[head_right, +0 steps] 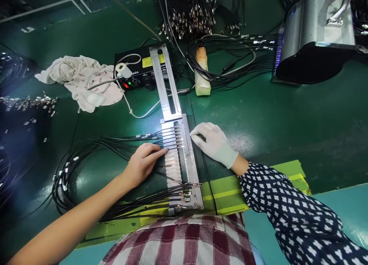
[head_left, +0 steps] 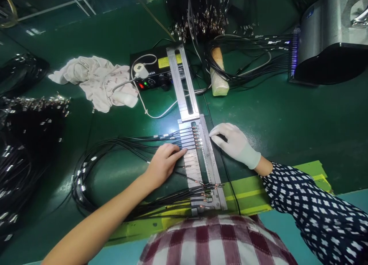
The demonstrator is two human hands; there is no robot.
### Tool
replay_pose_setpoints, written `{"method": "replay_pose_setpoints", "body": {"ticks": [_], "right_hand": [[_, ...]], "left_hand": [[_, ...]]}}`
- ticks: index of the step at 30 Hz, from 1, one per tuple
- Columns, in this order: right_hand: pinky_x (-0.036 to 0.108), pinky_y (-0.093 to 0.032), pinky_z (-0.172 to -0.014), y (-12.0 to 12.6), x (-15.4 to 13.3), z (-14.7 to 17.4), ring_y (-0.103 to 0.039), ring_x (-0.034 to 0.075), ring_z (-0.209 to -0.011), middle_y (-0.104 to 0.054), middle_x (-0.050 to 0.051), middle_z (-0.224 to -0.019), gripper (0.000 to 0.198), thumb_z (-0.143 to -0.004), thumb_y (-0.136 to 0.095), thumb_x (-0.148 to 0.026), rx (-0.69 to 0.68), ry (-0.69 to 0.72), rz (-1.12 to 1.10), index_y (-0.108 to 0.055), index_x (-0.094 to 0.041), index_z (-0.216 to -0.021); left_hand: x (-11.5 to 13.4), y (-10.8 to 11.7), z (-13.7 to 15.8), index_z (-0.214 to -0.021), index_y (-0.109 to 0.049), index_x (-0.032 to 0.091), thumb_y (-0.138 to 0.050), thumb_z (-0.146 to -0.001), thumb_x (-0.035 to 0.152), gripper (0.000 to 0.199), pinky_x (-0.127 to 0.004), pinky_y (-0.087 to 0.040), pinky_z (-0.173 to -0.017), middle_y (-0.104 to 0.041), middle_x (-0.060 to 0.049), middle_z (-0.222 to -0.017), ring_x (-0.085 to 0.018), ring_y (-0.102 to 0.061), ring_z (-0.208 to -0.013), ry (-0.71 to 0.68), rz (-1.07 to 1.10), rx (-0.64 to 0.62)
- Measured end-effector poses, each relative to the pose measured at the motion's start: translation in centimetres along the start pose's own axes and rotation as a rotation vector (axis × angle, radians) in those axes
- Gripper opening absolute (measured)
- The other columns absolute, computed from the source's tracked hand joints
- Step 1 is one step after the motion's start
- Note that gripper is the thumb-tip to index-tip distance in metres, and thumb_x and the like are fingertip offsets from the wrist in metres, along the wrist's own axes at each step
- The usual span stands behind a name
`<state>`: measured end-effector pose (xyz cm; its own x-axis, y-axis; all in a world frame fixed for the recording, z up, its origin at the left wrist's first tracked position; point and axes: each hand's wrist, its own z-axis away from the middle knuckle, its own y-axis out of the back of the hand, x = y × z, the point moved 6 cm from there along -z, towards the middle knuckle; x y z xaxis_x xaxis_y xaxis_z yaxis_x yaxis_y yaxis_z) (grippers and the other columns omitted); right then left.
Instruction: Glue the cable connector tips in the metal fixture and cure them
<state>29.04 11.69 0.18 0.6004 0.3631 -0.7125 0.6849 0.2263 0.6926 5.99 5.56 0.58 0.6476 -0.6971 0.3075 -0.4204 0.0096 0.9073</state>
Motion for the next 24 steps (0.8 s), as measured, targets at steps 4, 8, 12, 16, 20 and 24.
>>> {"method": "replay_pose_setpoints", "body": {"ticks": [4,8,12,16,20,24], "right_hand": [[0.041,-0.043,-0.091,-0.1,0.1,-0.2,-0.060,0.023,-0.097,-0.070,0.001,-0.101,0.015,-0.097,-0.053,-0.024,0.003,0.005,0.004,-0.067,-0.024,-0.092],[0.042,-0.044,-0.091,0.0,0.1,0.1,-0.061,0.024,-0.096,-0.070,0.002,-0.100,0.013,-0.095,-0.054,-0.024,0.022,0.007,0.017,-0.066,-0.024,-0.090],[0.044,-0.043,-0.096,0.0,-0.3,0.8,-0.061,0.024,-0.100,-0.070,0.002,-0.105,0.014,-0.095,-0.053,-0.024,0.028,0.067,0.010,-0.066,-0.024,-0.093],[0.044,-0.044,-0.094,0.0,-0.2,0.9,-0.061,0.024,-0.099,-0.070,0.002,-0.103,0.014,-0.095,-0.053,-0.024,0.030,0.047,0.029,-0.067,-0.024,-0.091],[0.042,-0.044,-0.091,-0.1,-0.1,0.6,-0.061,0.024,-0.097,-0.070,0.001,-0.100,0.013,-0.094,-0.053,-0.024,0.031,0.022,0.020,-0.066,-0.024,-0.090],[0.041,-0.044,-0.090,-0.1,-0.1,0.5,-0.061,0.023,-0.096,-0.070,0.001,-0.099,0.013,-0.094,-0.054,-0.023,0.031,0.015,0.030,-0.066,-0.024,-0.089]], "left_hand": [[0.3,-0.4,1.0,-0.138,-0.054,0.026,-0.043,-0.096,0.011,0.045,-0.034,-0.036,-0.081,-0.057,-0.007,-0.096,-0.019,-0.048,-0.091,0.090,-0.130,-0.003],[0.3,-0.4,1.0,-0.136,-0.053,0.027,-0.038,-0.099,0.014,0.041,-0.037,-0.032,-0.085,-0.063,-0.004,-0.094,-0.018,-0.052,-0.091,0.132,-0.068,-0.103],[0.2,0.5,1.6,-0.118,-0.057,0.022,-0.046,-0.100,0.027,0.022,-0.039,-0.032,-0.092,-0.066,-0.004,-0.101,-0.018,-0.055,-0.096,0.219,0.083,-0.163],[0.5,0.9,2.6,-0.108,-0.056,0.020,-0.051,-0.097,0.029,0.014,-0.037,-0.036,-0.091,-0.063,-0.005,-0.104,-0.019,-0.054,-0.100,0.258,0.177,-0.236],[0.9,0.8,2.0,-0.097,-0.058,0.020,-0.045,-0.099,0.020,0.013,-0.033,-0.040,-0.080,-0.062,-0.003,-0.093,-0.017,-0.053,-0.088,0.222,0.192,-0.211],[1.3,1.0,0.2,-0.108,-0.059,0.020,-0.048,-0.097,0.015,0.017,-0.028,-0.046,-0.082,-0.062,-0.004,-0.098,-0.014,-0.056,-0.091,0.127,0.265,0.004]]}}
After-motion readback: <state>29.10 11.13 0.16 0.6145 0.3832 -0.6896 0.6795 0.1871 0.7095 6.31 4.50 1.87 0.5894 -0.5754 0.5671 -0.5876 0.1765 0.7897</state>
